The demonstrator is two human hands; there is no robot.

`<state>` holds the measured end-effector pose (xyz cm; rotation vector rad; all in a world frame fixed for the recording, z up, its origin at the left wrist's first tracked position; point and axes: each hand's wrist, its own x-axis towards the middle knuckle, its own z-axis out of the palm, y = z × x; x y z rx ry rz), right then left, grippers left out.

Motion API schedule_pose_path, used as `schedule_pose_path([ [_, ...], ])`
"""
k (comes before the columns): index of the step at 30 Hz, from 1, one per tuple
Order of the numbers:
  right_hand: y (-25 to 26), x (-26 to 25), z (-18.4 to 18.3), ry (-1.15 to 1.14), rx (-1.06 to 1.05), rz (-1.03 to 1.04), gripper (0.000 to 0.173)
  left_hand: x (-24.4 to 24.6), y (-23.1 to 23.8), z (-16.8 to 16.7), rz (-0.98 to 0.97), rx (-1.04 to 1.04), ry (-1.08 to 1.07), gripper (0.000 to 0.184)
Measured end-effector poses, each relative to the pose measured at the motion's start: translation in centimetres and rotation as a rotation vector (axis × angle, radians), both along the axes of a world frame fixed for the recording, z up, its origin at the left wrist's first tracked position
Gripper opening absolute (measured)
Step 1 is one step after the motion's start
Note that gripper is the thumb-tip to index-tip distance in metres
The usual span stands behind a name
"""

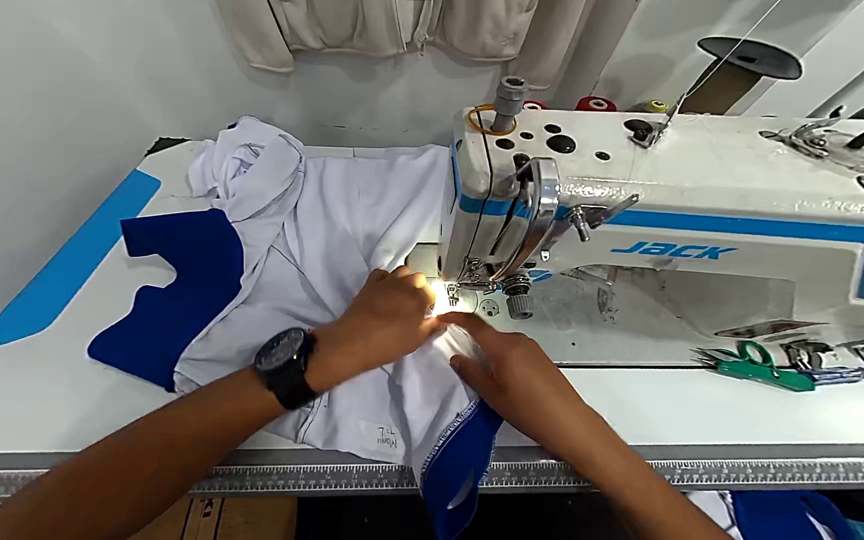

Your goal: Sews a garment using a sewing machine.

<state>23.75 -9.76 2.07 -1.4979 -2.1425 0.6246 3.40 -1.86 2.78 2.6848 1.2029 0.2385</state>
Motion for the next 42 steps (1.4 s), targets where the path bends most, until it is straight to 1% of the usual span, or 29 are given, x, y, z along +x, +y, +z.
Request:
schedule_pose_path([
  [2, 0.4, 0.8, -0.6, -0.13, 0.206, 0.085, 0.025, 0.6, -1.7, -1.2, 0.078, 0.182, -0.023, 0.032],
  [3, 0.6, 1.3, -0.8, -0.166, 0.238, 0.106, 0.021, 0.7, -2.2, -1.7, 0.102, 0.233, -0.033, 0.031],
  [6, 1.1, 2.2, -0.6, -0.182, 0.181, 0.091, 0.024, 0.7, -1.5, -2.6, 0.134, 0.247, -0.064, 0.033],
  [9, 1.2, 1.9, -0.6, -0.182, 0.098, -0.021, 0.029, 0.9, 1.0, -2.5, 0.087, 0.226, -0.129, 0.031],
  [12, 1.1, 0.4, -1.1, -0.199, 0.168, -0.174, 0.028, 1.1, 2.9, -0.8, 0.018, 0.169, -0.189, 0.023],
  [15, 0.6, -1.5, -1.3, -0.211, 0.223, -0.306, 0.028, 1.5, 2.5, 3.5, -0.105, 0.106, -0.297, 0.014],
  [16, 0.5, -2.1, -1.3, -0.221, 0.23, -0.342, 0.027, 1.5, 2.6, 4.2, -0.166, 0.133, -0.342, 0.015],
  [17, 0.5, -2.7, -1.3, -0.236, 0.239, -0.377, 0.027, 1.5, 3.2, 4.1, -0.234, 0.169, -0.383, 0.017],
  [18, 0.5, -3.0, -1.3, -0.256, 0.247, -0.408, 0.028, 1.4, 4.5, 2.7, -0.311, 0.233, -0.429, 0.019],
  [19, 0.5, -3.3, -1.4, -0.278, 0.257, -0.436, 0.027, 1.2, 6.8, -0.2, -0.398, 0.286, -0.471, 0.023],
  [20, 0.5, -3.4, -1.5, -0.298, 0.264, -0.46, 0.028, 1.4, 9.8, -4.5, -0.462, 0.367, -0.545, 0.03],
  [21, 0.6, -3.4, -1.5, -0.311, 0.267, -0.474, 0.028, 1.4, 11.7, -7.2, -0.458, 0.363, -0.529, 0.037],
  [22, 0.7, -3.4, -1.5, -0.321, 0.262, -0.479, 0.027, 1.4, 12.6, -8.4, -0.42, 0.318, -0.463, 0.041],
  [24, 0.9, -3.4, -1.5, -0.32, 0.247, -0.482, 0.026, 1.2, 12.7, -8.7, -0.354, 0.246, -0.363, 0.041],
  [25, 1.0, -3.4, -1.5, -0.317, 0.242, -0.483, 0.026, 1.2, 12.7, -8.7, -0.34, 0.242, -0.355, 0.038],
  [27, 1.2, -3.4, -1.6, -0.322, 0.248, -0.486, 0.026, 1.3, 12.7, -8.6, -0.335, 0.249, -0.355, 0.035],
  [30, 1.3, -3.4, -1.6, -0.335, 0.255, -0.48, 0.026, 1.3, 12.9, -8.5, -0.349, 0.242, -0.358, 0.036],
  [33, 1.1, -3.5, -1.7, -0.341, 0.267, -0.463, 0.026, 1.2, 13.2, -8.6, -0.422, 0.328, -0.423, 0.039],
  [34, 1.0, -3.5, -1.7, -0.337, 0.273, -0.461, 0.026, 1.3, 12.8, -8.2, -0.453, 0.378, -0.491, 0.037],
  [35, 1.0, -3.5, -1.7, -0.329, 0.276, -0.46, 0.025, 1.5, 11.8, -6.9, -0.47, 0.419, -0.567, 0.033],
  [36, 1.0, -3.6, -1.7, -0.319, 0.277, -0.461, 0.025, 1.6, 9.7, -4.1, -0.439, 0.405, -0.585, 0.027],
  [37, 1.0, -3.6, -1.6, -0.313, 0.274, -0.461, 0.024, 1.5, 6.3, 0.8, -0.315, 0.272, -0.444, 0.025],
  [38, 1.0, -3.6, -1.5, -0.31, 0.27, -0.462, 0.024, 1.7, 4.5, 3.2, -0.256, 0.234, -0.416, 0.024],
  [39, 1.0, -3.6, -1.4, -0.312, 0.263, -0.462, 0.024, 1.9, 4.0, 3.8, -0.24, 0.233, -0.416, 0.023],
  [40, 0.9, -3.6, -1.2, -0.316, 0.243, -0.457, 0.024, 2.0, 4.1, 3.6, -0.231, 0.259, -0.405, 0.021],
  [42, 0.9, -3.6, -0.8, -0.323, 0.197, -0.445, 0.027, 1.8, 4.6, 2.1, -0.155, 0.396, -0.349, 0.017],
])
